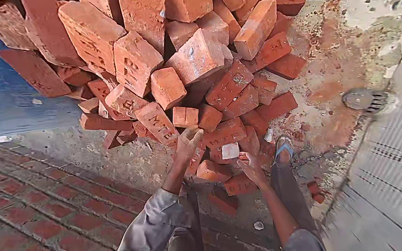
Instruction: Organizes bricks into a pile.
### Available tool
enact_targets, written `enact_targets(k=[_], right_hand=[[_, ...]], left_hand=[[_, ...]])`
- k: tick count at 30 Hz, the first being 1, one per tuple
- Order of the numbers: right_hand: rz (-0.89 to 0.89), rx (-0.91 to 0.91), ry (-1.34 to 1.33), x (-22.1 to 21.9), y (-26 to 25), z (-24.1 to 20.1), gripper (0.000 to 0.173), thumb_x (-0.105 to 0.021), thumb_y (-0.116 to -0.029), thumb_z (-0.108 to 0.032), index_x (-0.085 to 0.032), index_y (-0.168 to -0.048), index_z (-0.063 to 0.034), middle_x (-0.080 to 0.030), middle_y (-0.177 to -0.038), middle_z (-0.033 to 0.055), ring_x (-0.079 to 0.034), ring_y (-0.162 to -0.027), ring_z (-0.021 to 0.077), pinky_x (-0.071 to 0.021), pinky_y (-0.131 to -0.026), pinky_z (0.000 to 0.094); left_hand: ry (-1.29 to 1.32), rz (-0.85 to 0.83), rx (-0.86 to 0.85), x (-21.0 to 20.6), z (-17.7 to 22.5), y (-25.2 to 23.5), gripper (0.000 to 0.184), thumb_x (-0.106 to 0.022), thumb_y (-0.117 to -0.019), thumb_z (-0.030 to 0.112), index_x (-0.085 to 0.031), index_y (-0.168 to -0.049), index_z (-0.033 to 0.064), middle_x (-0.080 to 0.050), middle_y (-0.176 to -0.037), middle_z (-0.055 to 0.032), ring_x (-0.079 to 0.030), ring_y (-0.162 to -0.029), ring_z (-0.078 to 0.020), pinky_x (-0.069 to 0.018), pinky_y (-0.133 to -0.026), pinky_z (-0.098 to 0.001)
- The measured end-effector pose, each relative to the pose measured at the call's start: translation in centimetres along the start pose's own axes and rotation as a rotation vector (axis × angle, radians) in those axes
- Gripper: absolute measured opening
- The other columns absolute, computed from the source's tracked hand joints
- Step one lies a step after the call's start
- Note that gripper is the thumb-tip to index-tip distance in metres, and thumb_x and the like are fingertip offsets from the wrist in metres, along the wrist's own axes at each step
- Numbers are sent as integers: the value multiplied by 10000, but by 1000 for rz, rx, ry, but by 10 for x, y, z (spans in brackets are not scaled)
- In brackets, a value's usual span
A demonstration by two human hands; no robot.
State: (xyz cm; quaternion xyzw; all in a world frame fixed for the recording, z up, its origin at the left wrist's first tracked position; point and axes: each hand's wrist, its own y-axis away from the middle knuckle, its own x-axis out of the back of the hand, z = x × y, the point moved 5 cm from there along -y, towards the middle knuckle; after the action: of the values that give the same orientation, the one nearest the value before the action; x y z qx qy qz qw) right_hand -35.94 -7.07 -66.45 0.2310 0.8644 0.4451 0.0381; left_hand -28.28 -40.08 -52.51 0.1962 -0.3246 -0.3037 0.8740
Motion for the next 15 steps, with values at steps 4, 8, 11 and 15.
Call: enact_targets(k=[4, 8, 11, 15], right_hand=[[13, 7, -67, 2, 11, 8, 460, -719, -914, -417, -645, -1320, -213, -727, -1173, -45, -704, -1043, 63, -620, -889, 330], [0, 13, -119, 5, 12, -1, 469, -702, -921, -407, -630, -1335, -200, -724, -1193, -32, -710, -1045, 80, -625, -881, 328], [13, 20, -142, 12, 13, -4, 477, -713, -918, -378, -624, -1343, -180, -719, -1202, -10, -709, -1055, 91, -625, -882, 326], [-5, 18, -108, 6, 10, 1, 467, -717, -911, -417, -639, -1328, -220, -723, -1186, -39, -709, -1046, 86, -628, -876, 341]], left_hand=[[-751, 192, -271, -58, -18, 9, 831, -729, -845, 558, -491, -1492, 93, -551, -1460, -145, -501, -1364, -305, -401, -1159, -477], [-1213, 45, -412, -26, 13, -34, 917, -806, -790, 449, -402, -1567, 178, -344, -1630, -166, -308, -1510, -378, -345, -1181, -573], [-1471, -231, -524, -18, 21, -65, 997, -860, -730, 288, -362, -1584, 159, -310, -1602, -295, -283, -1493, -484, -283, -1187, -639], [-1586, -433, -521, -15, 32, -104, 1148, -909, -586, 192, -356, -1590, 247, -520, -1414, -259, -503, -1286, -474, -443, -1018, -629]])
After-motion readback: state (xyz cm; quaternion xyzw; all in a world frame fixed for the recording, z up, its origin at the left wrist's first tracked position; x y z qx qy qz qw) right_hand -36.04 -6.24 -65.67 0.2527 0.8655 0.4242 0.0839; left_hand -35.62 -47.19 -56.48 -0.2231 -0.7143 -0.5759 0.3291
